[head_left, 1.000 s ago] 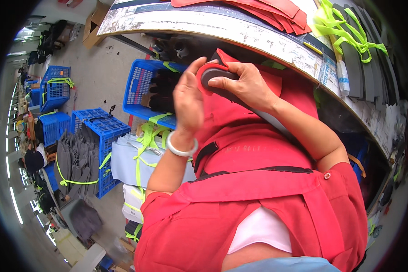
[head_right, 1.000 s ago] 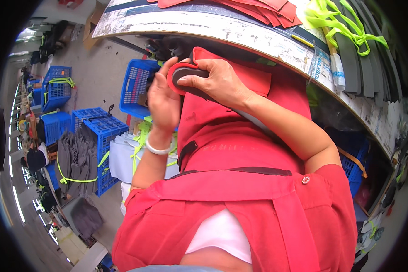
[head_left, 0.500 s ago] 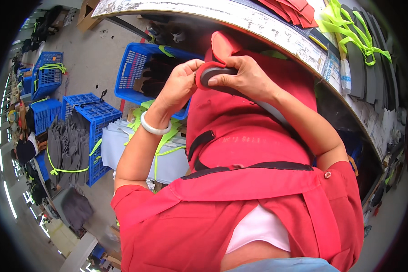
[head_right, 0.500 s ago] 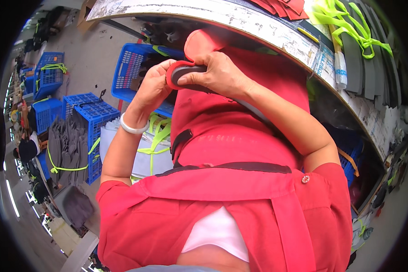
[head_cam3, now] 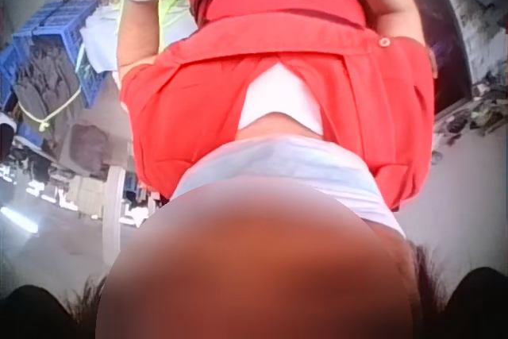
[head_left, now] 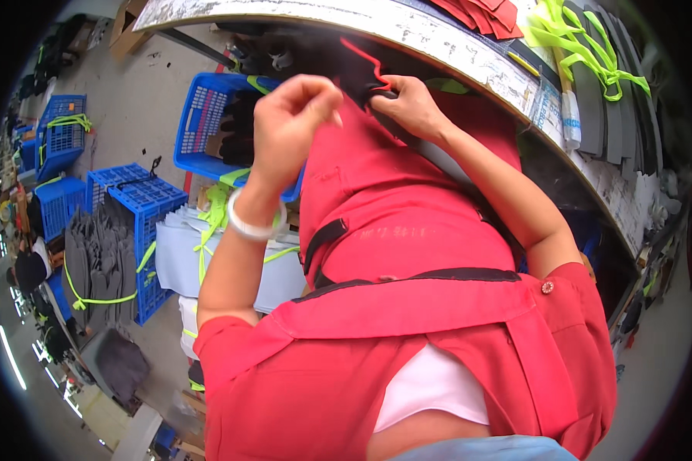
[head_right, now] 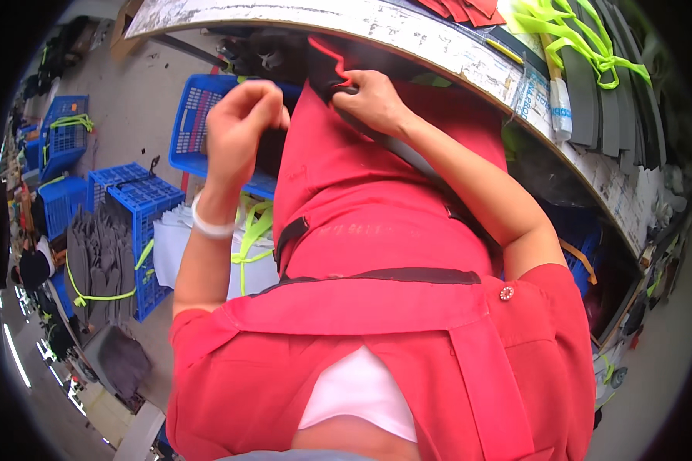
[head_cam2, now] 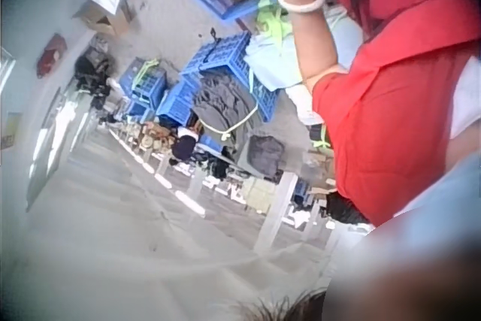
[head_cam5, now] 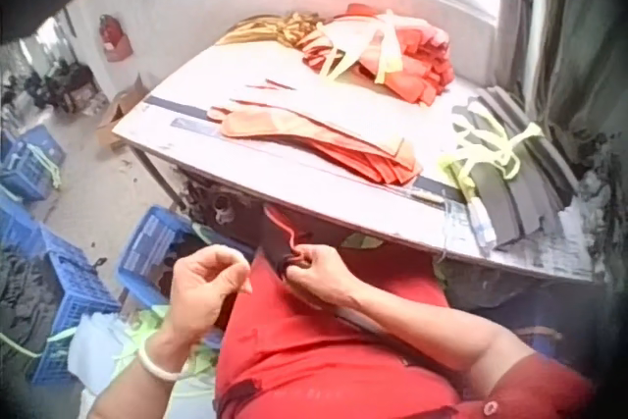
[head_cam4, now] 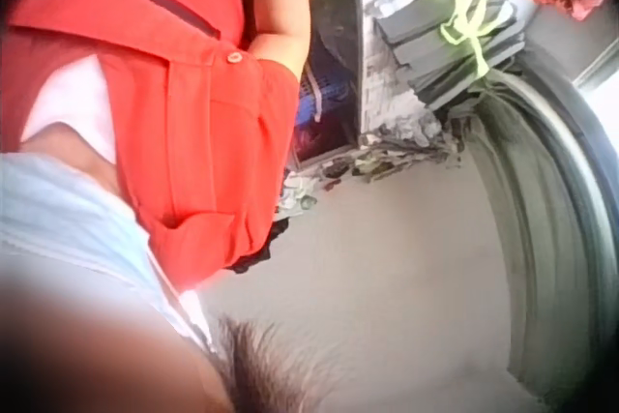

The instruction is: Hand-sewing a black padded strap component in a manufacturing facility.

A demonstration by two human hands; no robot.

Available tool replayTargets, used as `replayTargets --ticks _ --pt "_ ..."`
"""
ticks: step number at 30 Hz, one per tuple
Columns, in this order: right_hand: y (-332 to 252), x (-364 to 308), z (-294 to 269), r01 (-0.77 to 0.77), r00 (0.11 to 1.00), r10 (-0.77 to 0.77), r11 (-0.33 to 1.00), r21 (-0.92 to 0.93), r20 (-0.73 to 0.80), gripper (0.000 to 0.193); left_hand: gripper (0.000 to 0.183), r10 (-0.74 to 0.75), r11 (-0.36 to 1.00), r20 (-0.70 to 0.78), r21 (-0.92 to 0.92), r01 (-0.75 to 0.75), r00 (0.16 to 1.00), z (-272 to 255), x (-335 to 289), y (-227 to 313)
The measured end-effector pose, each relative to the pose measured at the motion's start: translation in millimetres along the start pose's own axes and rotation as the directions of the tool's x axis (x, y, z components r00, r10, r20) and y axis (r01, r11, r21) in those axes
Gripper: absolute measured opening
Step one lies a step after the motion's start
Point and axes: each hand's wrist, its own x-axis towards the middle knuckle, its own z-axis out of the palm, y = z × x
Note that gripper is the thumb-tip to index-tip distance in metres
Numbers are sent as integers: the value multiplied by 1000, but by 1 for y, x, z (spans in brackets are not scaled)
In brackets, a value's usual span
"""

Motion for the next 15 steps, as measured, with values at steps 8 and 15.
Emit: replayTargets --ticks 8,15 --pt "-28 -15 1 13 997 -13 1000 -5 79 24 13 -177 977 56 134 168 983 -6 30 -73" --pt "23 8 7 -34 998 31 998 -58 -57 25 8 -200 927 122 347 147 972 14 41 -104"
